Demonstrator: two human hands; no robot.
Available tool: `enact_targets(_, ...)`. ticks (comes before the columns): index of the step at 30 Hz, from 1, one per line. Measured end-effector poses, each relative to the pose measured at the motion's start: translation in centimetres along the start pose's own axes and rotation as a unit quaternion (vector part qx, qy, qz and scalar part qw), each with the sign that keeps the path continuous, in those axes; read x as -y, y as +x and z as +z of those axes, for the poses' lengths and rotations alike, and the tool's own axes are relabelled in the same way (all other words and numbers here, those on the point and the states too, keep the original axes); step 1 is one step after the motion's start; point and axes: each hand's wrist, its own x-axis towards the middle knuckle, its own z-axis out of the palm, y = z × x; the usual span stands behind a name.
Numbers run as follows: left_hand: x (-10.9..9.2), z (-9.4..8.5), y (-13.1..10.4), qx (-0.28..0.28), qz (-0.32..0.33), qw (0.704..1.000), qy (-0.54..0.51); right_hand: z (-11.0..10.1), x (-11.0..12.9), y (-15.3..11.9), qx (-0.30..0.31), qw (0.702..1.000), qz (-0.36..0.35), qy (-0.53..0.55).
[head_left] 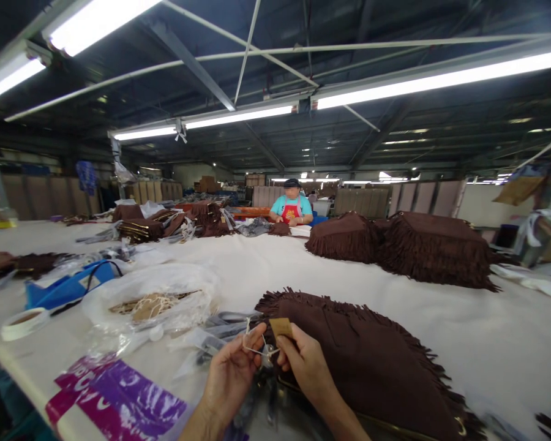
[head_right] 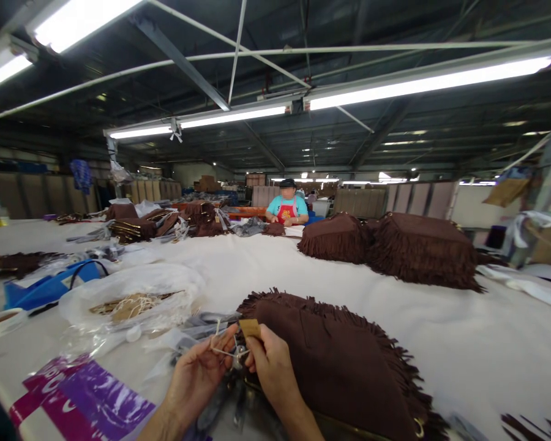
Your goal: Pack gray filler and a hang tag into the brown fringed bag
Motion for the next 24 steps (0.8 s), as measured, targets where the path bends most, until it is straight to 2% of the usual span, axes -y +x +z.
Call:
enact_targets(1,0.0,0.0,-0.1,0.015,0.014,1.000,0.011,0.1,0.0,-0.1,0.014,0.996,-0.037,-0.077)
enact_targets(3,0.0,0.0,-0.3,0.040,0.054,0.996,0.060,0.4,0.0,-0.4,0.049,0.966,-0.097,-0.233)
enact_targets(5,0.1,0.3,-0.5,0.060,0.099,0.979,0.166,0.8,0.0,-0.7,0.086,0.931,-0.110,-0.338)
enact_targets(6,0.2,0.5,-0.6,0.073,0.121,0.961,0.238,0.9,0.1,-0.8,0.101,0.921,-0.106,-0.360)
enact_targets(7,0.2,0.7,-0.7,0.088,0.146,0.934,0.313,1.0,0.2,-0.9,0.110,0.920,-0.103,-0.362)
enact_targets(9,0.2,1.1,-0.9,0.112,0.205,0.868,0.438,0.8,0.4,-1.1,0.115,0.936,-0.106,-0.316)
enact_targets(11,-0.4,1.0,-1.1,0.103,0.262,0.814,0.508,0.2,0.4,-1.2,0.127,0.962,-0.091,-0.225)
enact_targets(12,-0.9,0.7,-1.3,0.085,0.279,0.798,0.527,-0.1,0.4,-1.2,0.136,0.972,-0.073,-0.177)
enact_targets(14,-2.6,-0.5,-1.9,0.041,0.285,0.796,0.533,-0.7,-0.1,-1.2,0.157,0.982,-0.026,-0.098)
enact_targets(17,-5.9,-3.5,-3.7,-0.020,0.249,0.840,0.481,-1.0,-1.4,-1.1,0.178,0.983,0.010,-0.044)
enact_targets(19,-7.6,-5.7,-5.2,-0.048,0.224,0.857,0.461,-0.9,-2.2,-0.9,0.188,0.981,0.011,-0.036)
enact_targets(21,-8.6,-7.5,-6.8,-0.056,0.198,0.848,0.488,-0.7,-2.7,-0.8,0.193,0.980,0.010,-0.041)
enact_targets(24,-9.4,-9.1,-8.5,-0.062,0.190,0.793,0.576,-0.6,-3.1,-0.8,0.192,0.980,0.028,-0.041)
